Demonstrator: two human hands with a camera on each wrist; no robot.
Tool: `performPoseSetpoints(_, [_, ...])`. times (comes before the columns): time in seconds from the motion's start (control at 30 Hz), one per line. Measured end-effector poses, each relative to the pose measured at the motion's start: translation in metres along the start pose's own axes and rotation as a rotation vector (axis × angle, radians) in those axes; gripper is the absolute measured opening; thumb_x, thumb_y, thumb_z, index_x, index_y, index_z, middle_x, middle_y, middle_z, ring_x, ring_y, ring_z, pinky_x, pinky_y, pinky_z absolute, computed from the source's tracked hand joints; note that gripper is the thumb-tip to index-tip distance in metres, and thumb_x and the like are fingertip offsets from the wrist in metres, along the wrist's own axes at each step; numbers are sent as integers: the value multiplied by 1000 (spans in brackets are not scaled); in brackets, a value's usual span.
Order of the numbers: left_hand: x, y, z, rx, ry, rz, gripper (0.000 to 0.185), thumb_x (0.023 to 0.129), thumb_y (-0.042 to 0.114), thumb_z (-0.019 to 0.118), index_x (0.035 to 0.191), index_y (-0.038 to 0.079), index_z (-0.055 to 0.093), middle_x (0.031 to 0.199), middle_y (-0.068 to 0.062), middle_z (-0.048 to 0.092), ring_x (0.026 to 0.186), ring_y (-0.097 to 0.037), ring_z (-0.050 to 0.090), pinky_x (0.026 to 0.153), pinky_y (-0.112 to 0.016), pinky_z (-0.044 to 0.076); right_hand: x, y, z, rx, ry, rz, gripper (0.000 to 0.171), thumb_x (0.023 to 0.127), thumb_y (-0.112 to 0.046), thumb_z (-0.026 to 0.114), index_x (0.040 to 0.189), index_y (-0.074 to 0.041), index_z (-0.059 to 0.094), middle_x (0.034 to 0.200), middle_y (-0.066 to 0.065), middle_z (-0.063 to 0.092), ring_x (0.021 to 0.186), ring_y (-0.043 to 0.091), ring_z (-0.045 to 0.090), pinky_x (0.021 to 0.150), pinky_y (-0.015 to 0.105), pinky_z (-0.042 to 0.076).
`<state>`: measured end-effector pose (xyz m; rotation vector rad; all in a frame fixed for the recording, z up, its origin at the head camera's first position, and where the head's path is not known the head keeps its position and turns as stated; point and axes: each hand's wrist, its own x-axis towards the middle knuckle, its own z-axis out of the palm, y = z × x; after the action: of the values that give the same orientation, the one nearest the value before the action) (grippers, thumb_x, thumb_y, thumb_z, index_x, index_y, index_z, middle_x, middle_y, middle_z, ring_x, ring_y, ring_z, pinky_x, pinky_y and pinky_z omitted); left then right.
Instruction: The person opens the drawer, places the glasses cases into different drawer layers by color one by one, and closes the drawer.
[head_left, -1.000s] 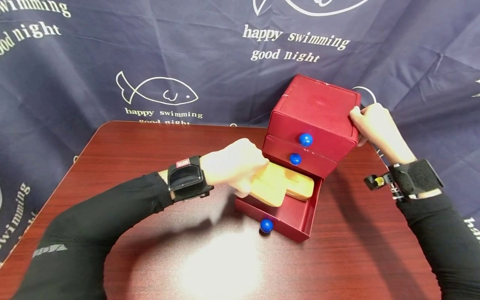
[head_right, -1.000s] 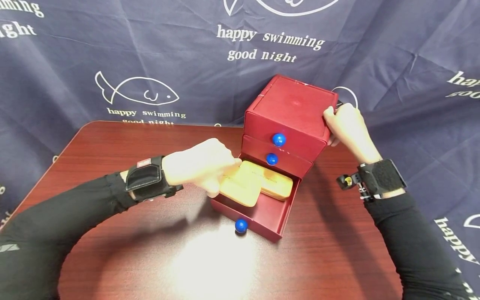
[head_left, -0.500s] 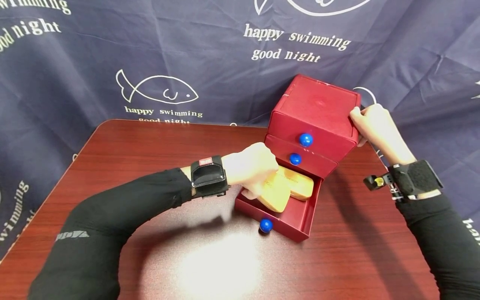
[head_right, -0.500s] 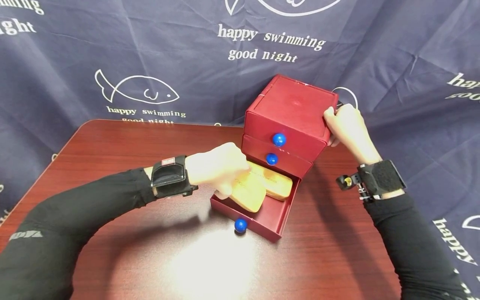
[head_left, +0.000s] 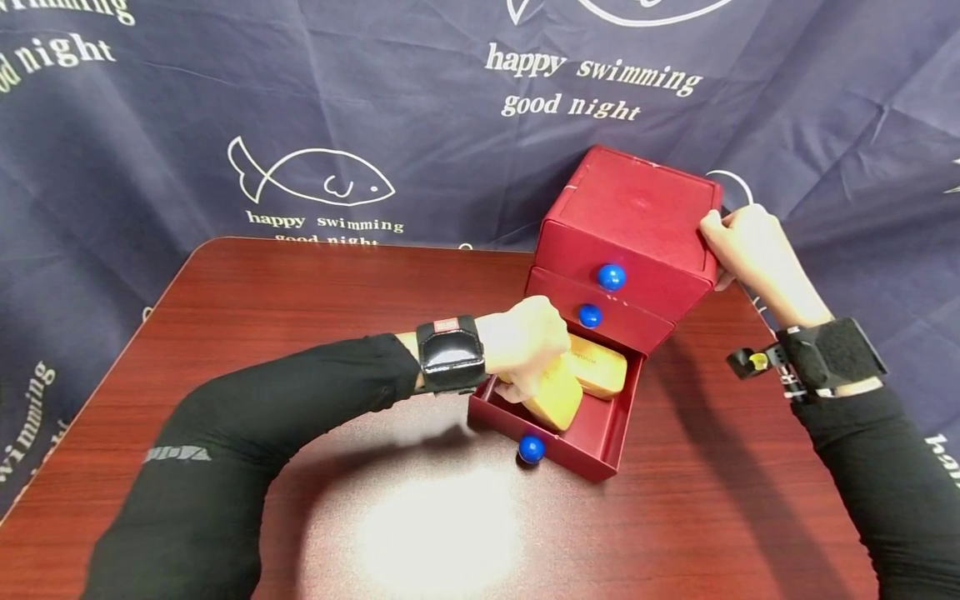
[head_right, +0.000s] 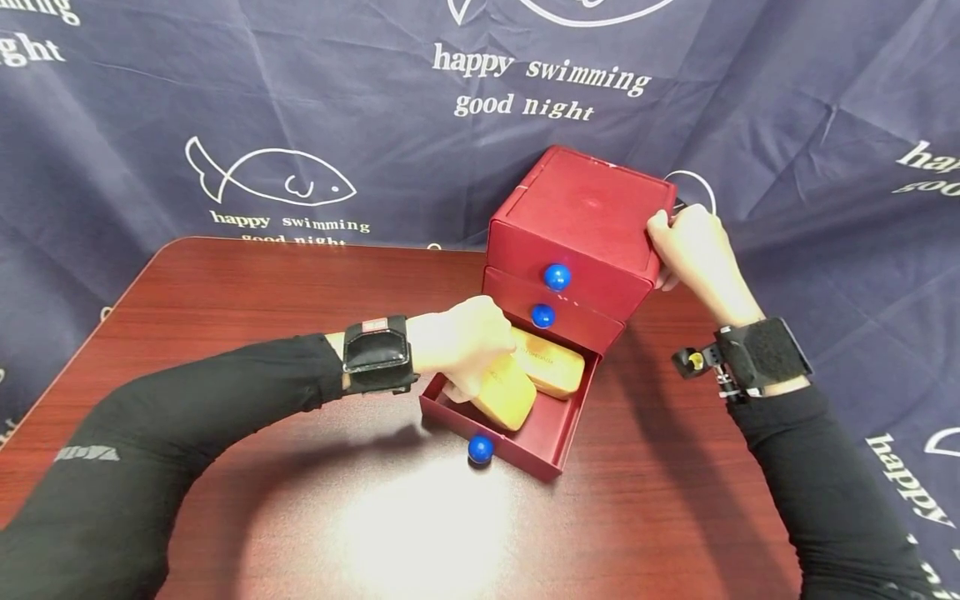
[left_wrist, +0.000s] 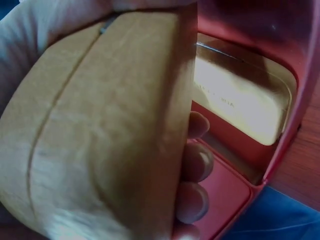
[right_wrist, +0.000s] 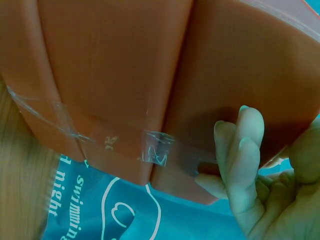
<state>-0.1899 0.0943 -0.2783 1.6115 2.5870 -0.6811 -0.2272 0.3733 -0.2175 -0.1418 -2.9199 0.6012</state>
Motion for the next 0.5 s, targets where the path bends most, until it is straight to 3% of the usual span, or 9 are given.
performPoseSetpoints(0.5, [15, 12, -6, 73, -94, 16, 49, 52, 48, 85, 94, 23, 76, 86, 10, 76, 77, -12, 68, 65, -29, 58, 1, 2, 1, 15, 3, -6, 56, 96, -34, 33, 54, -7, 58, 40, -3, 55, 35, 16, 60, 40, 31, 42])
